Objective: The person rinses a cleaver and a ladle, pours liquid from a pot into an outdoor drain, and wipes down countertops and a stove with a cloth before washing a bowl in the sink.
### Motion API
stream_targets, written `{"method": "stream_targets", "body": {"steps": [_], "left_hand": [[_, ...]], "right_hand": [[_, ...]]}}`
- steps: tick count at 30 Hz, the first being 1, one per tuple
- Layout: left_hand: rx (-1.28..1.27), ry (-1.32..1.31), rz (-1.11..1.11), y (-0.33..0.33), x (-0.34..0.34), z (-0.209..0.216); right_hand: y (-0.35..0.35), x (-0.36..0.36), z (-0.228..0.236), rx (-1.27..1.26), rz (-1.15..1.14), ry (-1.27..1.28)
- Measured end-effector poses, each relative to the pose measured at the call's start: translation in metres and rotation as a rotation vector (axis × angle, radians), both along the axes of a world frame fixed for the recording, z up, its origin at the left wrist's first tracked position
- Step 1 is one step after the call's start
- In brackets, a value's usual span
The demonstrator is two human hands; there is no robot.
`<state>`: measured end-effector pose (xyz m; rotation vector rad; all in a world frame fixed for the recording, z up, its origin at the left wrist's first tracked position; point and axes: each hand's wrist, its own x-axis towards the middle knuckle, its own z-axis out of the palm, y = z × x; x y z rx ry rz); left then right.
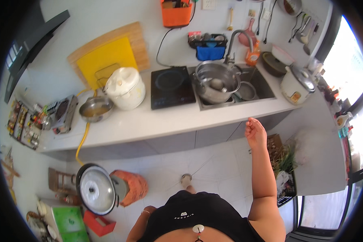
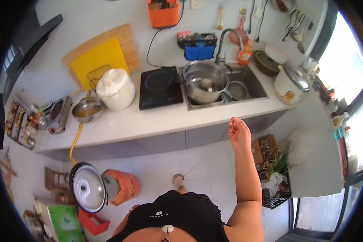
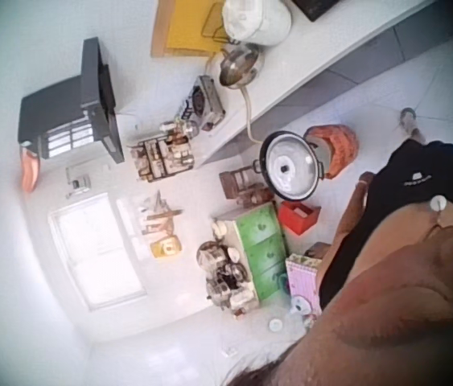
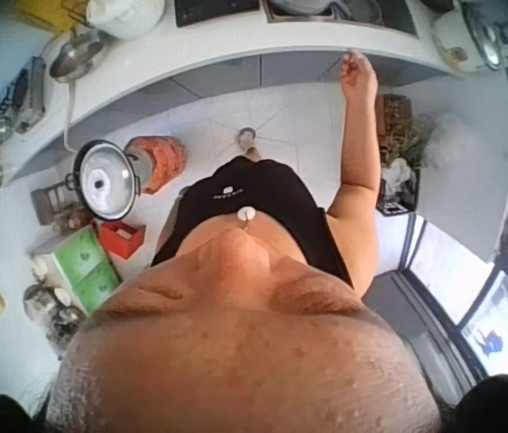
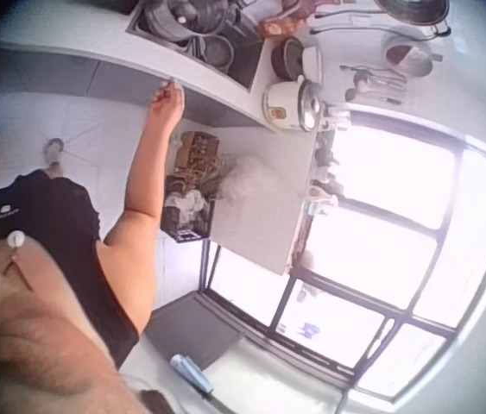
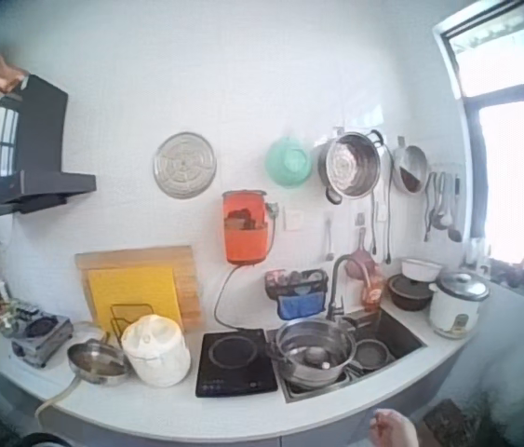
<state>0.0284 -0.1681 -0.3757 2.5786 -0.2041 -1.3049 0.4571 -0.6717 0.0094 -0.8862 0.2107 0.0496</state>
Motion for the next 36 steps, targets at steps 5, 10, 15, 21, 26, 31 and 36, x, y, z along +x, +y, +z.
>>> {"method": "stream_targets", "body": {"steps": [5,10,15,21,26,31,36], "left_hand": [[-0.239,0.164,0.647,-0.003,0.146,0.042],[-0.45,-0.16,1.287,0.016,0.22,0.025],[-0.273,-0.225,0.939,-0.004,0.288,0.127],[-0.032,0.004,0.625,0.008,0.21,0.026],[0.032,0.053,0.741,-0.028,0.223,0.037],[-0.028,0.057,0.799,-0.026,0.251,0.035],[-0.032,0.009,0.658,-0.004,0.263,0.022]], "right_hand": [[-0.011,0.094,0.065,-0.25,0.002,-0.092],[-0.008,0.216,0.077,-0.306,0.116,-0.041],[-0.007,0.373,0.022,-0.365,0.123,0.136],[0.041,0.542,-0.03,-0.629,0.062,0.084],[0.049,0.574,-0.037,-1.183,-0.043,0.003],[0.025,0.593,-0.012,-0.972,0.107,0.084],[0.039,0.589,0.049,0.019,0.378,-0.157]]}}
